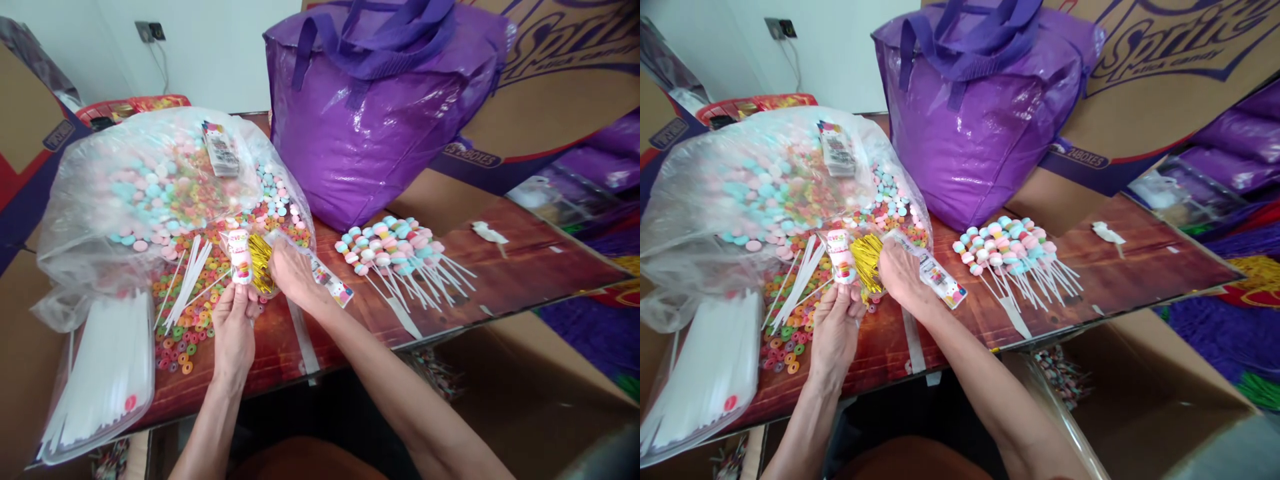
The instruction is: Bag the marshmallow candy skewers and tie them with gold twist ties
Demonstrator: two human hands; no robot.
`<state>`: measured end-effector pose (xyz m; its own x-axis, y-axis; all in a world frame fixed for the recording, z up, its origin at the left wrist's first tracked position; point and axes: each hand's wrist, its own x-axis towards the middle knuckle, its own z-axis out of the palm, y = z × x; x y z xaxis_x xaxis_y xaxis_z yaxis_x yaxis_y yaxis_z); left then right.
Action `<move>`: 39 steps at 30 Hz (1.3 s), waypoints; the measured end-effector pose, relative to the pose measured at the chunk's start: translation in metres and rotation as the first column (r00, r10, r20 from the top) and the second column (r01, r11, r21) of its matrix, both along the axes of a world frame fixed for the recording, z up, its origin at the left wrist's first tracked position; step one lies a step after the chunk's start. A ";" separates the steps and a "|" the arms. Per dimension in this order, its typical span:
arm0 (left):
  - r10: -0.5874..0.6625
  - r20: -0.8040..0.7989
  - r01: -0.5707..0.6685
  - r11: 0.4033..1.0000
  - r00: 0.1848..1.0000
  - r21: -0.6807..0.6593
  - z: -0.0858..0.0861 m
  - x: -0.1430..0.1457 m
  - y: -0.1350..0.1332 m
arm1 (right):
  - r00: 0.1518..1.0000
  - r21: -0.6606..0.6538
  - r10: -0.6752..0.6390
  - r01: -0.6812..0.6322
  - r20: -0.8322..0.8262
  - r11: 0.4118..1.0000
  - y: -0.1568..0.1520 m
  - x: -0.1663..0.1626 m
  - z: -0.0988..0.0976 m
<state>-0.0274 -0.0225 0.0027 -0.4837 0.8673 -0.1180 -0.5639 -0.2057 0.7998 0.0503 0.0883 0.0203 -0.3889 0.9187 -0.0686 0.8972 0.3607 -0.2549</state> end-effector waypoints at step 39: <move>-0.061 0.039 0.062 0.997 0.997 -0.044 0.008 0.025 0.004 | 0.271 -0.348 -0.314 -0.087 -0.910 0.933 -0.052 0.068 -0.001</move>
<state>-0.0026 -0.0185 0.0108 -0.4240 0.8887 -0.1743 -0.6040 -0.1341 0.7856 0.1187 0.0359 0.0190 -0.2513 0.9677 0.0184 -0.0325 0.0105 -0.9994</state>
